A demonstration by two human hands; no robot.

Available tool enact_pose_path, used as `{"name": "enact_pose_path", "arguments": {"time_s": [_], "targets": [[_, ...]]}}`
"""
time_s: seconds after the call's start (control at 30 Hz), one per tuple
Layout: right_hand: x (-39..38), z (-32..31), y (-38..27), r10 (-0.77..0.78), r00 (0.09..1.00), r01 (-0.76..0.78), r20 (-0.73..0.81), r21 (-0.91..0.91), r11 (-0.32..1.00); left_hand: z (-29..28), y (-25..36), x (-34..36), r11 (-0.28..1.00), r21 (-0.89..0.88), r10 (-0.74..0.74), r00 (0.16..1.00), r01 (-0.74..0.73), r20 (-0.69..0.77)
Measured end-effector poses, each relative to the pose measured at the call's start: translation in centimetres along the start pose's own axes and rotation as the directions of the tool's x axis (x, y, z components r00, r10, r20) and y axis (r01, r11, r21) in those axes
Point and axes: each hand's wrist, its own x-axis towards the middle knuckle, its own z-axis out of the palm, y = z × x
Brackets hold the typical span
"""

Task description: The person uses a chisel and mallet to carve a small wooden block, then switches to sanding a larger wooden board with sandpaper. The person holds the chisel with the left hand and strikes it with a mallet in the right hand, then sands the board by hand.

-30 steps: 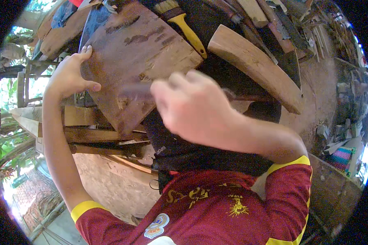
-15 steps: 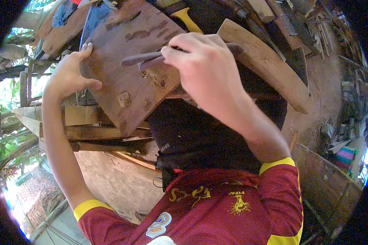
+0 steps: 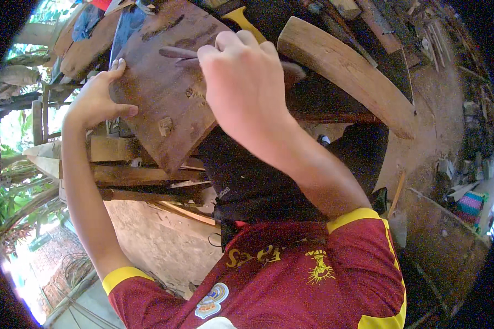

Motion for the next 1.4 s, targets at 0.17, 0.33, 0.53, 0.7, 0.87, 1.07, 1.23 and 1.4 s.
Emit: {"name": "enact_pose_path", "arguments": {"time_s": [0.17,0.33,0.53,0.7,0.87,1.07,1.23,1.4], "targets": [[-3.6,-2.7,-3.0,-0.004,0.988,-0.019,0.155,0.151,0.988,-0.4,0.2,0.3,1.0,0.0,0.015,0.999,-0.015,0.035],[-4.2,-4.0,-1.0,0.114,0.971,-0.149,0.208,0.16,0.976,-0.8,0.7,0.3,0.999,-0.047,-0.003,0.998,0.006,0.068],[-3.8,-3.1,-0.8,0.11,0.993,-0.116,0.041,0.189,0.975,-0.2,0.1,-0.1,0.999,-0.049,-0.007,1.0,0.007,0.007],[-4.3,-3.9,0.9,0.021,0.992,-0.061,0.125,0.324,0.944,-2.1,4.6,-2.4,0.987,0.065,-0.144,0.99,0.144,-0.016],[-5.1,-4.3,2.8,0.008,0.999,-0.025,0.051,0.339,0.94,2.7,14.6,-6.3,0.931,-0.183,0.138,0.767,-0.317,-0.627],[-5.8,-1.7,5.1,0.112,0.987,-0.012,-0.116,0.643,0.766,7.7,18.2,-6.3,0.958,-0.211,0.004,0.744,-0.195,-0.668],[-6.4,-2.0,6.1,0.216,0.973,-0.08,-0.085,0.752,0.655,6.7,18.0,-6.6,0.973,-0.208,-0.06,0.756,-0.102,-0.651],[-6.9,-2.3,7.3,0.292,0.948,-0.21,0.123,0.935,0.286,5.8,17.1,-4.8,0.985,-0.107,-0.17,0.669,0.135,-0.724]]}}
